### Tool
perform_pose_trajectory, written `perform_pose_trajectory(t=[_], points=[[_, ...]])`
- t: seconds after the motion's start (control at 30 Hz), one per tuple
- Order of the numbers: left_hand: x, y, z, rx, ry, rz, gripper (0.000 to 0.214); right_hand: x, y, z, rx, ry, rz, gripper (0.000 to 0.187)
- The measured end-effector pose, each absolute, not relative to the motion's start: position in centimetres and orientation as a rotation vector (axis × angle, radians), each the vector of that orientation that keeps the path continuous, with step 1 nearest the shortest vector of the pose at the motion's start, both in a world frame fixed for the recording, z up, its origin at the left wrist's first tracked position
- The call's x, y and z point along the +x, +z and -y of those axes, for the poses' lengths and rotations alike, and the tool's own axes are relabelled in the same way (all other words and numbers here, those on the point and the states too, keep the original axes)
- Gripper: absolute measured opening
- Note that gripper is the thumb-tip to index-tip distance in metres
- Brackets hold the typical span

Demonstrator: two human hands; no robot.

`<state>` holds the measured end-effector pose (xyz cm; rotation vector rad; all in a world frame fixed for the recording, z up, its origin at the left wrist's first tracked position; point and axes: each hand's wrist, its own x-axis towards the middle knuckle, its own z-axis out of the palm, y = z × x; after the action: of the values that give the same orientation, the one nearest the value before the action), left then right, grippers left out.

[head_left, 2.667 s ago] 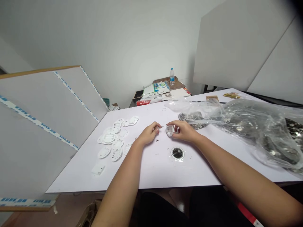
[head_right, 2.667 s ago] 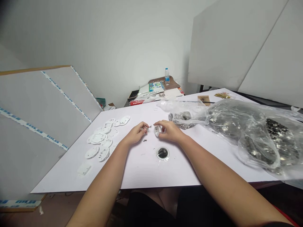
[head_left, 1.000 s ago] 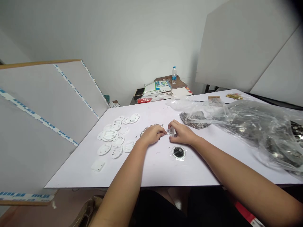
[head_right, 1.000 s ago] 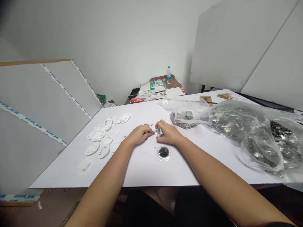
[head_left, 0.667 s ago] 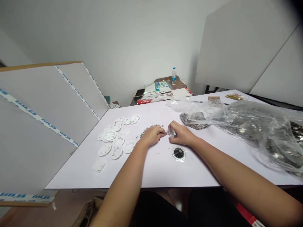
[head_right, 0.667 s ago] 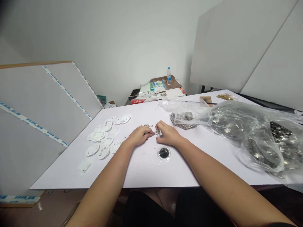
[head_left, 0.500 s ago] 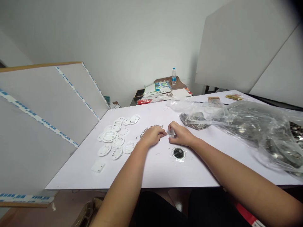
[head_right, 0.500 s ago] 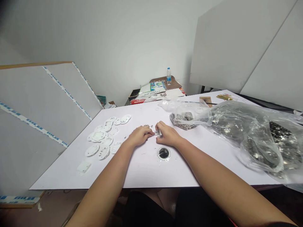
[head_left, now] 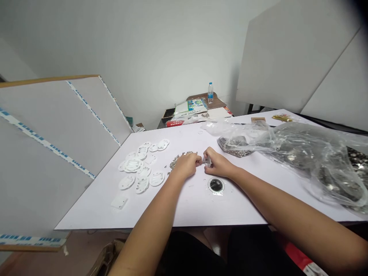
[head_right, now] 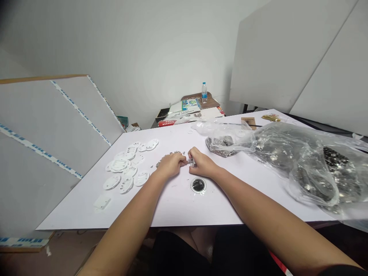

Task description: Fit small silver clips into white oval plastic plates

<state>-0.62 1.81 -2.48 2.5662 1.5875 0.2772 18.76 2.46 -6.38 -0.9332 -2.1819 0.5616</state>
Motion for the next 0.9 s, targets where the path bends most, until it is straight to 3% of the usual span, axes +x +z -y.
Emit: perform_pose_trajectory(t=[0.67,0.9], points=[[-0.2,-3.1,-2.4,2.448,0.287,-1.616,0.017,18.6,-6.3,-2.5,-0.908,0.570,2.174,0.036],[-1.2,-2.3,-2.0,2.469,0.455,-1.437,0.020,18.7,-6.8,-2.7,-0.914,0.550,2.024,0.035]])
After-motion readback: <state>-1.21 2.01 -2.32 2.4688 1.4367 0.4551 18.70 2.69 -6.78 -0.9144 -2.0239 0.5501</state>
